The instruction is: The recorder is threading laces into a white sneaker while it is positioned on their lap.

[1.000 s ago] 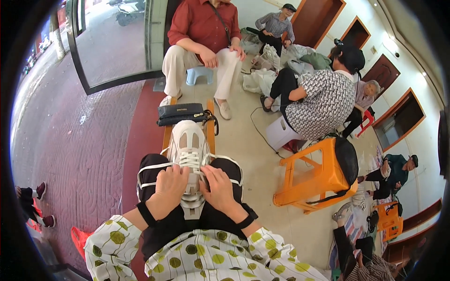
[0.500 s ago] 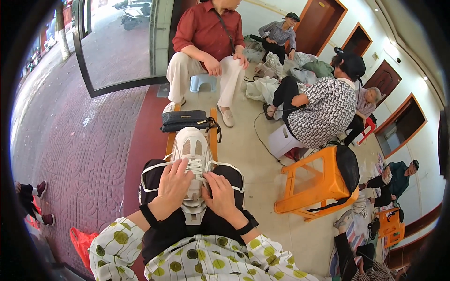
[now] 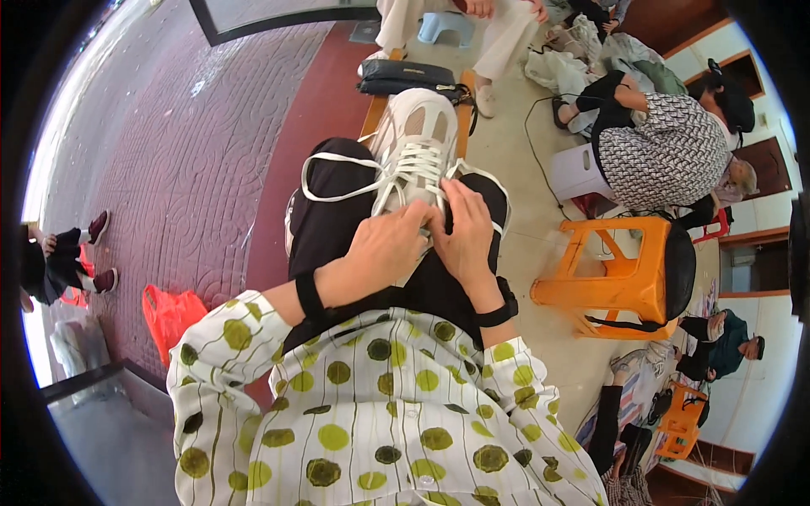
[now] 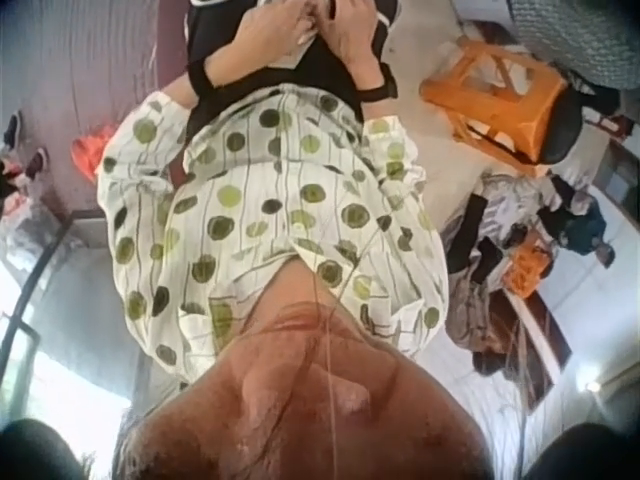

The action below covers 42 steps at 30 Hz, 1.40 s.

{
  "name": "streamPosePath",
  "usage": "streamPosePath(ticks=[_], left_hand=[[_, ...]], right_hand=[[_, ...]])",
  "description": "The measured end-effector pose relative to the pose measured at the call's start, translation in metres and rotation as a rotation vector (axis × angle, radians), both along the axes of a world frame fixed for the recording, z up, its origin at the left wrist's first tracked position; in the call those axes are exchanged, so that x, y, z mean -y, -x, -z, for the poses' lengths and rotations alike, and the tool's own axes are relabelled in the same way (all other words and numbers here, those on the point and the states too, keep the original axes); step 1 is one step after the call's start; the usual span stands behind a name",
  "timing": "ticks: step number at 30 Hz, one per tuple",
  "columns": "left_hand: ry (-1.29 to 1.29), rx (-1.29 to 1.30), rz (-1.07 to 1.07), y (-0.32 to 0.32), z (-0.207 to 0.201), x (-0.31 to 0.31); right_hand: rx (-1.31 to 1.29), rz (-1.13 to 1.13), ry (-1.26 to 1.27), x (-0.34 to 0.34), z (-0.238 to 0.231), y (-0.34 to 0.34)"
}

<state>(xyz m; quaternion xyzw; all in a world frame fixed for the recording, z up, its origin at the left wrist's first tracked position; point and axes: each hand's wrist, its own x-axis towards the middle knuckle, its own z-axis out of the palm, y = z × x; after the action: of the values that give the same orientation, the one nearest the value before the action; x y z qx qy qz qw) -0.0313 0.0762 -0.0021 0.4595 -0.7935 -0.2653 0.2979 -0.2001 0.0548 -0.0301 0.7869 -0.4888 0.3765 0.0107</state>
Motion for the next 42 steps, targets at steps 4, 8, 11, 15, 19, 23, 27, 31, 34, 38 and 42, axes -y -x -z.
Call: streamPosePath(ticks=[4,8,11,15,19,23,27,31,34,38,42], left_hand=[[-0.013,0.036,-0.06,-0.003,0.009,0.004],[-0.037,0.055,-0.083,0.003,0.011,0.005],[-0.07,-0.016,-0.109,0.003,0.01,0.006],[-0.032,-0.014,-0.12,0.009,0.012,0.014],[-0.109,-0.136,-0.085,0.012,0.018,0.022],[-0.384,-0.181,-0.044,0.0,0.016,0.028],[-0.417,-0.205,-0.043,0.005,0.008,0.029],[-0.414,-0.202,-0.044,0.006,0.01,0.03],[-0.404,-0.191,-0.063,0.006,0.011,0.031],[-0.419,-0.174,-0.082,0.009,0.008,0.031],[-0.32,-0.19,-0.115,0.011,0.012,0.028]], right_hand=[[-0.005,-0.001,0.032,-0.002,0.001,-0.004],[0.032,0.016,-0.007,-0.003,0.004,-0.003],[0.059,0.008,-0.015,-0.001,0.001,-0.006],[0.061,0.024,-0.024,0.0,-0.002,-0.002],[0.064,0.008,0.001,-0.002,0.001,0.001],[0.133,0.009,-0.075,-0.007,-0.003,-0.006],[0.121,0.05,-0.071,-0.01,-0.003,-0.004],[0.131,0.043,-0.062,-0.01,-0.003,-0.005],[0.098,0.021,-0.074,-0.008,-0.004,-0.005],[0.089,0.027,-0.064,-0.006,-0.004,-0.004],[0.115,0.053,-0.044,-0.008,-0.004,-0.007]])
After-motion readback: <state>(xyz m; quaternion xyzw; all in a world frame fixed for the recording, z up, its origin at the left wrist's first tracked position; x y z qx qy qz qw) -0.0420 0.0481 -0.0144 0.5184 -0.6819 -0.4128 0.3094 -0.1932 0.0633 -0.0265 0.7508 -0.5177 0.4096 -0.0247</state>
